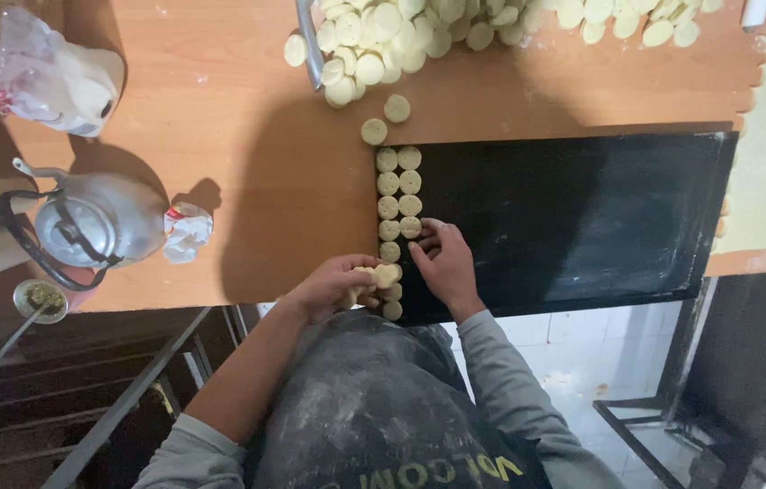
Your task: Cutting circular pastry shapes out of a sheet of dough and arranging them on a baking tray.
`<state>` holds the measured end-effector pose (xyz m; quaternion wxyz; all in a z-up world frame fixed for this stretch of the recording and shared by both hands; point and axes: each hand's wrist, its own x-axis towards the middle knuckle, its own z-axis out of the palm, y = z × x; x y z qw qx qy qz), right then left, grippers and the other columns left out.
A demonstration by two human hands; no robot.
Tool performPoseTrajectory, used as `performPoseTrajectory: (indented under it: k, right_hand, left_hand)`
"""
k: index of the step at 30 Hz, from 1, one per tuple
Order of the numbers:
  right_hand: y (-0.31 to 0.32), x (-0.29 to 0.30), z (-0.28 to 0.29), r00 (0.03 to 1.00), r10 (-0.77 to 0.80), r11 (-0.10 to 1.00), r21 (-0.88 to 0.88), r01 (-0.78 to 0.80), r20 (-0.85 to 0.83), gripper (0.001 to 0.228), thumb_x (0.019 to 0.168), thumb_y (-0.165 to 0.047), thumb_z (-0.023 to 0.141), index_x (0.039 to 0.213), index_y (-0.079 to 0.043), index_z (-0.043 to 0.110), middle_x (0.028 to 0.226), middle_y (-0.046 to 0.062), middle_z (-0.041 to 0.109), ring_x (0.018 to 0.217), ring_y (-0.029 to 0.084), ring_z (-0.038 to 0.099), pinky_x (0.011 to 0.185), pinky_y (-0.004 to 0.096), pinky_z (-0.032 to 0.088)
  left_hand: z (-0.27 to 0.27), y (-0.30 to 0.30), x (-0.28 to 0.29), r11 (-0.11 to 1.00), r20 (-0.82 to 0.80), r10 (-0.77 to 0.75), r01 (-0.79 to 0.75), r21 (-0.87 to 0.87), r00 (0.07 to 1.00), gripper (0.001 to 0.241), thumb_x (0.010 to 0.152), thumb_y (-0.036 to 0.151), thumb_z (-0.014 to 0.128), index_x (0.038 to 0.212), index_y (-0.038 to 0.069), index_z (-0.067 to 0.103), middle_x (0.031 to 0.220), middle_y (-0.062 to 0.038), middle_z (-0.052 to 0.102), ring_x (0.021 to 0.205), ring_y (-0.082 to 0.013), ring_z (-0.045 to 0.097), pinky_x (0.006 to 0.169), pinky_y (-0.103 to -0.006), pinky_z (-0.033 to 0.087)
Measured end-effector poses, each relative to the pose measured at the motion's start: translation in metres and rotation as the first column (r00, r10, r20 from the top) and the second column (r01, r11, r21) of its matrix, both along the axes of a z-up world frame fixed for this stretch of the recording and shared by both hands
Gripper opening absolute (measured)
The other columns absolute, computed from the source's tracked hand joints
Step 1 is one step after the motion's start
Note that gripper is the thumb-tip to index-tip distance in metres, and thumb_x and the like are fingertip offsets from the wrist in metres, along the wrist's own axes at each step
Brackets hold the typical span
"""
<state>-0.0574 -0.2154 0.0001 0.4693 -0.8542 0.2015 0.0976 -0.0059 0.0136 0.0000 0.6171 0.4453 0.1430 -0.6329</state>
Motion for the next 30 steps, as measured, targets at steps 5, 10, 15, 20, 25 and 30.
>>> performPoseTrajectory:
  k: [5, 10, 15, 20, 25, 30]
  right_hand:
    - [0.001, -0.003, 0.016, 0.998, -0.052, 0.995, -0.083, 0.048, -0.043, 0.042, 0.093, -0.018, 0.076, 0.131, -0.004, 0.063, 0.112, 0.01, 0.069, 0.088, 0.018, 0.071, 0.075, 0.031, 0.059]
    - [0.0, -0.024, 0.023, 0.983, 0.113, 0.976, 0.2, -0.082, -0.148, 0.029, 0.098, -0.021, 0.072, 0.125, -0.008, 0.07, 0.114, 0.008, 0.074, 0.098, 0.014, 0.072, 0.083, 0.029, 0.06]
    - [-0.003, -0.04, -0.002, 0.974, -0.119, 0.982, 0.121, 0.144, -0.194, 0.033, 0.091, -0.022, 0.076, 0.12, -0.007, 0.069, 0.1, 0.008, 0.076, 0.088, 0.014, 0.074, 0.079, 0.029, 0.061]
    - [-0.001, -0.035, -0.002, 0.991, -0.097, 0.995, 0.022, 0.1, -0.097, 0.036, 0.086, -0.016, 0.081, 0.114, -0.001, 0.064, 0.107, 0.01, 0.067, 0.088, 0.015, 0.073, 0.077, 0.029, 0.062]
    - [0.006, -0.039, -0.007, 0.992, -0.098, 0.995, 0.027, 0.1, -0.078, 0.039, 0.083, -0.016, 0.083, 0.115, -0.002, 0.066, 0.102, 0.009, 0.07, 0.085, 0.017, 0.073, 0.075, 0.03, 0.061]
    - [0.015, -0.035, -0.008, 0.988, -0.133, 0.99, 0.041, 0.136, -0.077, 0.039, 0.085, -0.017, 0.083, 0.115, -0.001, 0.066, 0.104, 0.009, 0.071, 0.087, 0.016, 0.072, 0.076, 0.029, 0.061]
  left_hand:
    - [-0.006, -0.006, -0.002, 0.976, -0.085, 0.168, -0.178, -0.125, 0.982, 0.044, 0.096, 0.016, 0.059, 0.136, -0.004, 0.057, 0.124, -0.013, 0.07, 0.111, -0.0225, 0.071, 0.088, -0.0342, 0.06]
    - [-0.005, -0.015, -0.004, 0.983, -0.075, 0.144, -0.151, -0.1, 0.987, 0.042, 0.096, 0.016, 0.06, 0.133, -0.004, 0.056, 0.122, -0.014, 0.07, 0.11, -0.0216, 0.071, 0.089, -0.0341, 0.061]
    - [0.002, -0.013, -0.008, 0.995, 0.022, 0.075, -0.076, 0.058, 0.997, 0.039, 0.094, 0.018, 0.066, 0.125, -0.004, 0.056, 0.113, -0.019, 0.071, 0.101, -0.0242, 0.074, 0.083, -0.0346, 0.061]
    - [-0.013, 0.0, -0.024, 0.996, 0.004, 0.052, -0.052, 0.067, 0.999, 0.042, 0.09, 0.02, 0.072, 0.123, -0.003, 0.059, 0.11, -0.015, 0.07, 0.096, -0.0233, 0.073, 0.082, -0.0345, 0.062]
    - [-0.015, 0.003, -0.03, 0.997, 0.012, 0.052, -0.052, 0.057, 0.999, 0.04, 0.089, 0.019, 0.072, 0.12, -0.003, 0.061, 0.108, -0.014, 0.069, 0.096, -0.0235, 0.073, 0.08, -0.0369, 0.063]
    - [-0.007, -0.001, -0.028, 0.996, 0.055, 0.019, -0.024, 0.086, 0.998, 0.039, 0.089, 0.021, 0.072, 0.12, -0.001, 0.062, 0.107, -0.012, 0.069, 0.096, -0.0225, 0.072, 0.079, -0.0378, 0.062]
